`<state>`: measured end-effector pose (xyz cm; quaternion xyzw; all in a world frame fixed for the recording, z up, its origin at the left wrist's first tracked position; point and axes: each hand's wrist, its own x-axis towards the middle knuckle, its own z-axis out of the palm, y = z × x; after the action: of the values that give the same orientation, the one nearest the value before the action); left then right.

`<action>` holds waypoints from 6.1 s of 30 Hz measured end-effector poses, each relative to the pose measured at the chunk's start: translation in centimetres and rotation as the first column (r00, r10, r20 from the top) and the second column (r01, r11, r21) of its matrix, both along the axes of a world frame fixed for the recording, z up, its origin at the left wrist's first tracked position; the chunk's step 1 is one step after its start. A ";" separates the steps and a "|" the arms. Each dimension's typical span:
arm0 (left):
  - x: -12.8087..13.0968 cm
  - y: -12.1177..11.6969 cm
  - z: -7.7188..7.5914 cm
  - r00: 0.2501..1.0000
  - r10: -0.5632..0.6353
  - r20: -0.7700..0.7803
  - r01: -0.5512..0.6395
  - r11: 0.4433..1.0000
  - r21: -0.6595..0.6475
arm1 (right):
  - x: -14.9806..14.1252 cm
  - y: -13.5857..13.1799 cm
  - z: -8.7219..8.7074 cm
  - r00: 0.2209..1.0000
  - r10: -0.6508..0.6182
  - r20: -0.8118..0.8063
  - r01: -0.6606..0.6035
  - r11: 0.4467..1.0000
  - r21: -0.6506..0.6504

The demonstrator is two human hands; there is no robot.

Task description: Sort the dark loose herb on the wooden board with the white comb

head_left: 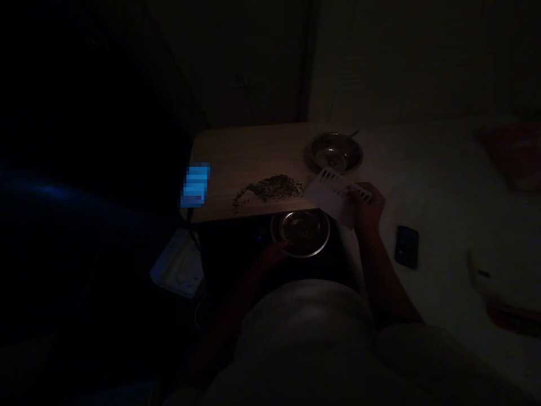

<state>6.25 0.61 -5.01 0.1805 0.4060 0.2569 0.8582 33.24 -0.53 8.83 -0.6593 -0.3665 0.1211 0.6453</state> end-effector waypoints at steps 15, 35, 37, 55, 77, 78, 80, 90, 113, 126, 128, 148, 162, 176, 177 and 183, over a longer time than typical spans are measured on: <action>-0.2 0.1 -0.8 0.998 -0.009 0.054 0.007 0.999 0.032 | 0.0 -0.1 0.5 0.997 0.075 -0.033 -0.076 0.996 -0.036; 0.0 0.1 -0.7 0.996 -0.005 0.088 0.004 1.000 0.016 | 0.0 0.1 0.0 0.988 0.041 -0.151 -0.037 0.999 0.030; -0.1 0.1 -0.6 0.994 -0.003 0.106 0.000 1.000 0.030 | 0.3 0.1 0.0 0.990 -0.083 -0.116 0.089 0.995 0.052; 0.1 0.0 -0.1 0.999 -0.015 0.050 0.014 1.000 0.024 | -0.7 -0.3 -0.5 0.999 -0.005 0.034 0.007 0.999 -0.038; 0.0 -0.1 -0.3 0.999 0.014 0.046 -0.014 1.000 0.012 | -0.4 -0.4 -1.0 0.989 -0.122 0.083 0.122 0.992 0.004; 0.0 0.0 -0.3 0.998 0.016 0.058 -0.017 1.000 0.013 | -0.6 -0.4 -1.0 0.988 -0.129 0.090 0.130 0.992 -0.002; 0.1 0.0 -0.4 0.997 0.017 0.071 -0.018 1.000 0.010 | -0.9 -0.4 -0.9 0.986 -0.132 0.099 0.134 0.991 -0.012; -0.1 0.0 -0.3 0.997 -0.005 0.080 0.002 0.999 0.032 | -1.2 -0.2 -1.1 0.994 -0.067 0.081 0.068 0.998 -0.009; 0.4 0.0 -0.7 0.992 0.025 0.124 -0.029 0.999 0.031 | -2.3 0.0 -1.1 0.996 -0.067 0.060 0.065 0.997 0.035; 0.1 0.1 -1.4 0.992 0.007 0.124 -0.013 0.999 0.050 | -2.2 0.2 -1.3 0.992 -0.119 0.039 0.117 0.992 0.041; 0.2 0.1 -1.2 0.993 0.018 0.115 -0.023 0.999 0.047 | -2.4 0.3 -1.3 0.992 -0.114 0.046 0.112 0.993 0.036; -0.1 -0.1 -0.2 1.000 -0.003 0.018 0.002 0.999 0.046 | -0.8 0.1 -1.1 0.966 -0.216 0.143 0.212 0.976 0.046; -0.3 -0.1 -0.7 0.999 -0.005 0.032 0.003 0.998 0.055 | -0.9 -1.5 3.8 0.875 -0.251 0.413 0.223 0.968 0.115; 0.6 0.1 0.4 0.997 0.017 0.071 -0.019 1.000 0.020 | -2.5 0.6 2.3 0.932 0.087 0.353 -0.088 0.996 -0.012; 0.5 0.1 0.5 0.998 0.015 0.055 -0.015 1.000 0.015 | -2.6 0.8 2.2 0.930 0.115 0.348 -0.118 0.993 -0.014; 0.1 -0.1 1.3 0.995 -0.010 0.102 0.005 0.999 0.048 | -2.9 1.7 1.8 0.911 0.215 0.352 -0.212 0.976 -0.050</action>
<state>6.36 0.50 -3.75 0.1892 0.3549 0.2723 0.8741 30.34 1.13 10.68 -0.6297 -0.5461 0.0717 0.5479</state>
